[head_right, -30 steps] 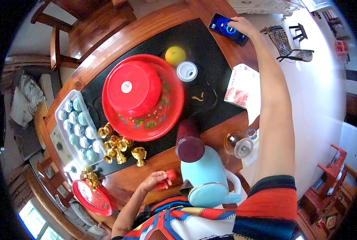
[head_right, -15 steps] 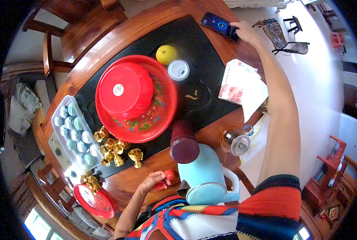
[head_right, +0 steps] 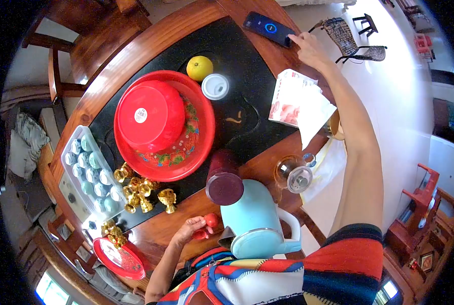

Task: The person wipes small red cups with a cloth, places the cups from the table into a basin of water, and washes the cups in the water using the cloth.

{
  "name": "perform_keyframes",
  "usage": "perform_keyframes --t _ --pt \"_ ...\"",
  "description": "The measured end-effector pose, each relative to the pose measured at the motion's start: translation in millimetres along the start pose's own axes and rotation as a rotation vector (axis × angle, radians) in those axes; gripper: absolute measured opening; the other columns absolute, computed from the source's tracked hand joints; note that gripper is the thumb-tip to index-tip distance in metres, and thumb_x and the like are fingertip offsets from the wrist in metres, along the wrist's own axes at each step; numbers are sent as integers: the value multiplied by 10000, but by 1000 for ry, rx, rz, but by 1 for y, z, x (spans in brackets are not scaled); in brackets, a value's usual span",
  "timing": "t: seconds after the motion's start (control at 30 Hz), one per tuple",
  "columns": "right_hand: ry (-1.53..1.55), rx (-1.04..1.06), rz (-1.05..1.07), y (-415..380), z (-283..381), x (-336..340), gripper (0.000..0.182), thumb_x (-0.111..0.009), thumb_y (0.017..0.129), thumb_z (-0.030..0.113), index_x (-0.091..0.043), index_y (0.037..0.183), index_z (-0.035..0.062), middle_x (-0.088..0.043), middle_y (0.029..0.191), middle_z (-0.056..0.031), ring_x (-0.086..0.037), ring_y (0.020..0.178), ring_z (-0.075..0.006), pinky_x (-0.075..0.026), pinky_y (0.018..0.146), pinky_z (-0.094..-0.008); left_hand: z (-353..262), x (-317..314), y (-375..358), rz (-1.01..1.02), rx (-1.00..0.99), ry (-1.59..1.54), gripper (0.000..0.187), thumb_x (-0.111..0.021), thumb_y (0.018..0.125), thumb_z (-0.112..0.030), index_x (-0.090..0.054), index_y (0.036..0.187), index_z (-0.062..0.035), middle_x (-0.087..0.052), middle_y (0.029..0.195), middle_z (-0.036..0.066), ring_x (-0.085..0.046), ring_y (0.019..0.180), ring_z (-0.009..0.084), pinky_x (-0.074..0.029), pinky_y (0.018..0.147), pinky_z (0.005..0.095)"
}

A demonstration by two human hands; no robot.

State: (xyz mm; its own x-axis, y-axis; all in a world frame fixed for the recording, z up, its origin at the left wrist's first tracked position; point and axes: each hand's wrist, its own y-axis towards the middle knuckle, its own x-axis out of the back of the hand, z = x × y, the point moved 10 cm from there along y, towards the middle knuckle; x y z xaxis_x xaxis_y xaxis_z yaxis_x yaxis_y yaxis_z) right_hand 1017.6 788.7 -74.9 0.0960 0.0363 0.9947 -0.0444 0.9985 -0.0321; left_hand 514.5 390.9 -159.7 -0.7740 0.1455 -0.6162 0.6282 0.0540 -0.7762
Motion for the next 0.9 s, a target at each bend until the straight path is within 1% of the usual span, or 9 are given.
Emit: perform_keyframes --t 0.07,0.2,0.4,0.47,0.6,0.67,0.77,0.87,0.9 --pt "-31 -29 12 0 -2 -2 536 -478 748 19 -493 1259 182 -480 1103 -106 -456 1055 -302 -387 912 -416 0 0 0 0 -1 -1 226 -482 930 -230 -566 937 -21 -641 832 100 -597 700 156 -498 660 262" --pt "-130 11 65 2 1 -16 562 -475 738 9 -481 1271 187 -477 1094 -105 -454 1061 -296 -388 907 -417 -1 0 0 -5 4 12 228 -484 929 -236 -567 938 -24 -641 832 97 -597 699 156 -495 664 262" --pt "-120 -73 77 7 -3 -14 577 -477 730 12 -473 1280 187 -473 1118 -121 -445 1087 -298 -381 912 -427 0 2 2 -23 -10 47 231 -491 921 -245 -567 940 -27 -643 815 106 -601 703 171 -497 664 283" --pt "-31 -91 -4 10 -11 -10 561 -477 734 17 -483 1271 178 -471 1143 -126 -440 1101 -302 -377 923 -421 1 2 0 -21 -23 56 229 -490 921 -244 -564 935 -28 -642 813 104 -599 697 169 -495 662 281" --pt "-105 -137 -41 -6 6 23 536 -482 737 24 -498 1254 165 -477 1138 -130 -445 1093 -313 -383 922 -416 1 -1 -2 -21 -32 74 223 -477 930 -238 -557 916 -30 -640 802 102 -592 669 163 -489 646 269" --pt "-123 -47 -54 -10 23 36 501 -489 745 41 -512 1233 153 -486 1122 -139 -453 1077 -326 -391 917 -424 -3 -3 0 -22 -50 79 221 -466 937 -230 -554 911 -29 -637 795 99 -589 654 158 -487 637 260" --pt "-155 -40 -91 -16 26 54 459 -491 757 61 -526 1208 134 -489 1113 -149 -455 1073 -333 -401 908 -432 -1 -1 2 -12 -91 72 207 -466 937 -211 -555 891 -30 -634 781 107 -585 628 161 -488 612 263" --pt "-198 -79 -142 -34 45 90 431 -490 764 75 -533 1191 110 -491 1123 -154 -463 1069 -336 -401 914 -432 -3 -3 2 17 -120 85 207 -470 936 -215 -558 892 -32 -635 765 104 -582 611 158 -487 603 262" --pt "-208 -87 -158 -48 53 102 431 -490 764 75 -533 1191 110 -491 1123 -154 -463 1069 -336 -401 914 -432 -2 -1 0 3 -126 154 203 -479 931 -217 -561 894 -35 -637 745 97 -581 600 156 -482 595 257"
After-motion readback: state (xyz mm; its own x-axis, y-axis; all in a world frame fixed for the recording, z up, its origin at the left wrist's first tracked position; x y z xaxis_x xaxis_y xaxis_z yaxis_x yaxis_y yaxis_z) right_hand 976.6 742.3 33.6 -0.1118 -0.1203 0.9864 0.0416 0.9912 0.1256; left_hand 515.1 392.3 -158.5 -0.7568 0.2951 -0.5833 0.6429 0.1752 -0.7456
